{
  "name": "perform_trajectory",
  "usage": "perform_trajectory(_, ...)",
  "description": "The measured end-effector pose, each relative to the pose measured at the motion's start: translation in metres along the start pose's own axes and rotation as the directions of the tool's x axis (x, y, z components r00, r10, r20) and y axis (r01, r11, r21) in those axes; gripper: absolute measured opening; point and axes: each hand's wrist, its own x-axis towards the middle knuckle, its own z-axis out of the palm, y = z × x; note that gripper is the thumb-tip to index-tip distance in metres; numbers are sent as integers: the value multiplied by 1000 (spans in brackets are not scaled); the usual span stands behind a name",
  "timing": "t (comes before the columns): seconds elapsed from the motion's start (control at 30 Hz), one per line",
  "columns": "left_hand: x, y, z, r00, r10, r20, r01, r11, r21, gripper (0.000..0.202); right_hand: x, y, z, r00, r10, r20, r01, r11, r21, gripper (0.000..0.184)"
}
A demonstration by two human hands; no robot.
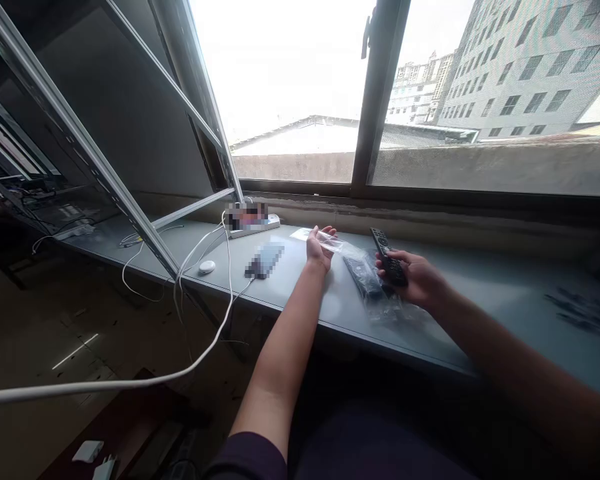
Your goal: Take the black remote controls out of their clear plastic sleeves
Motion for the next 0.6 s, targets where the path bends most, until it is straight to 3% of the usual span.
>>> perform_trajectory(0.07, 0, 0, 0, 1000, 3, -5, -3, 1000, 3, 37, 2, 3, -2, 998, -50, -50, 46, 997, -68, 16)
perform_trajectory(0.17, 0, -1, 0, 1000, 4, -11, -4, 1000, 6, 37, 3, 9, -3, 971, -236, -49, 226, 962, -152, 24)
perform_trajectory(0.3, 2, -1, -1, 1000, 5, -6, -5, 1000, 15, 37, 7, 13, -5, 868, -495, 39, 489, 839, -239, 42)
perform_trajectory(0.47, 4, -2, -3, 1000, -6, -6, 6, 1000, 30, 36, 7, 14, -6, 786, -608, 113, 607, 722, -333, 49)
perform_trajectory(0.6, 5, -2, -2, 1000, 2, -5, -2, 1000, 26, 35, 2, 15, -3, 763, -618, 191, 637, 670, -381, 43)
